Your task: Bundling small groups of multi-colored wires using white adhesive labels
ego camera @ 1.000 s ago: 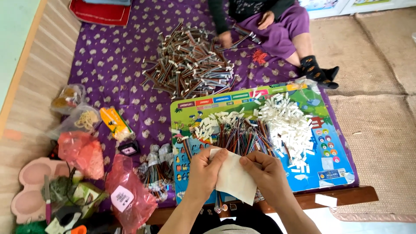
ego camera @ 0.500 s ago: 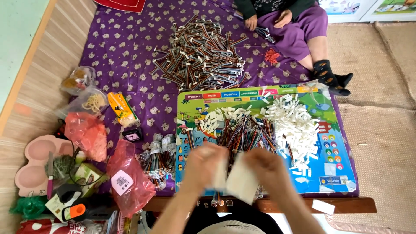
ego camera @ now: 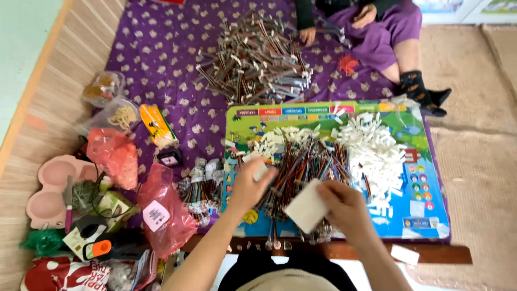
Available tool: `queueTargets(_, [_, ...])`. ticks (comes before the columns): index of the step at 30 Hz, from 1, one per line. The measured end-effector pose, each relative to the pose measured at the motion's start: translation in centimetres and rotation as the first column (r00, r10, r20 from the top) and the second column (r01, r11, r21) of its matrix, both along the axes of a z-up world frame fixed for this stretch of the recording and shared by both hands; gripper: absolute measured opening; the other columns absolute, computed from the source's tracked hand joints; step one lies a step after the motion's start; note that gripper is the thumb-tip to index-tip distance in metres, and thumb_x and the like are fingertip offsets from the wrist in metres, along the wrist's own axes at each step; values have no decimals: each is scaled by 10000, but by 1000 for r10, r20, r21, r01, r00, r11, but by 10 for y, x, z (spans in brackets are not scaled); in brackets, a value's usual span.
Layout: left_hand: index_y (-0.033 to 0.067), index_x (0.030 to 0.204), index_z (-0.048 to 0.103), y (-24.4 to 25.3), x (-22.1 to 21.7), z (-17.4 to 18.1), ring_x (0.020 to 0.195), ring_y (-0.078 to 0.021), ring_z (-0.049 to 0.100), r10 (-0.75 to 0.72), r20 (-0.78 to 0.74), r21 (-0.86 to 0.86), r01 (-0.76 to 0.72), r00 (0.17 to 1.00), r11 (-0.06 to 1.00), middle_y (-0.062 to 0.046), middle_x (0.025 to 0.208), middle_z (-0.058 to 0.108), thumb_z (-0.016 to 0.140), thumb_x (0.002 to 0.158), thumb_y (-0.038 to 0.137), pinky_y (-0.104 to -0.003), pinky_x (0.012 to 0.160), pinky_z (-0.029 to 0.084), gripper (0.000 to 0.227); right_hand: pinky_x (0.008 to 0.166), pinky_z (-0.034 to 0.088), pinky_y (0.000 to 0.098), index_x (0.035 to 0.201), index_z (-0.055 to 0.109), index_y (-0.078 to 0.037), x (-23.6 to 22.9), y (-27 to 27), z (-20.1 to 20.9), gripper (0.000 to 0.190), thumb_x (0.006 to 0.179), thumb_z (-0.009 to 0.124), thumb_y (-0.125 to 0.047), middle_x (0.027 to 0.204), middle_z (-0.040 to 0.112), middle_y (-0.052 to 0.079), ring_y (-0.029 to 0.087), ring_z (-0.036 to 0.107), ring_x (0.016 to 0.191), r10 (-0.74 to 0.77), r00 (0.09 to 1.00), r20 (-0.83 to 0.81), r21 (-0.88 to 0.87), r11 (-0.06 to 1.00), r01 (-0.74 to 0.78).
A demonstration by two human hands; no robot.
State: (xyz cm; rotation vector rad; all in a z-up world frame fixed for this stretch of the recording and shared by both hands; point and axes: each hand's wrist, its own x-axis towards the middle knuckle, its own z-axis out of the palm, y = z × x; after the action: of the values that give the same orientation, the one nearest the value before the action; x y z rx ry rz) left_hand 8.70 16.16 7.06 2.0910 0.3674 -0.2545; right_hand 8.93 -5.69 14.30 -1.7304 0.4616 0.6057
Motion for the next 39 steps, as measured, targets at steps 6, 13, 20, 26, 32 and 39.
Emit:
queueTargets(6, [102,1054,685,0,-45,29,826,-139,619,-135,-316,-324,27,939,946,-28,986,708,606,909,309,-252,710,497,265,473,491,281,1179,715,-67,-10,41,-3,297,928,608,-184,610,625,99,169,547,495,231,972,-33,-1,973,-231])
queueTargets(13, [115,1226,622,55,-118,-79,1030,-196,683,379,-514,79,-397,770,914,-57,1206,690,610,923,274,-310,852,610,343,574,558,304,1205,707,-36,11,20,-30,331,899,622,-131,967,734,133,203,614,613,119,992,30,70,990,-121])
queueTargets(20, [247,1317,546,50,-44,-54,1257,-309,486,443,-151,353,-371,884,859,-131,1366,473,706,810,425,-530,1020,425,561,554,494,342,1186,704,33,22,9,-35,314,910,612,-86,901,711,165,235,598,635,29,997,74,160,986,-41])
queueTargets(26, [197,1320,540,46,48,-95,1281,-369,371,-34,-139,649,117,990,752,-132,1416,395,739,796,550,-558,1001,352,663,579,521,362,1172,708,28,24,16,-21,332,918,593,-152,898,721,152,231,600,651,72,992,101,134,987,-85])
queueTargets(32, [157,969,670,45,64,-101,1112,-347,388,-73,-274,646,239,959,725,-65,1223,422,563,961,342,-533,964,353,214,666,573,413,1269,628,66,22,5,-26,379,914,549,-41,1032,721,221,310,668,733,-47,999,3,357,933,42])
queueTargets(39, [203,1286,542,53,68,-108,1194,-334,467,-54,-191,657,168,980,735,-85,1255,576,649,887,426,-518,939,393,469,774,582,390,1246,609,58,25,-5,-37,384,865,589,9,1088,709,233,302,703,847,-26,997,-67,677,733,64])
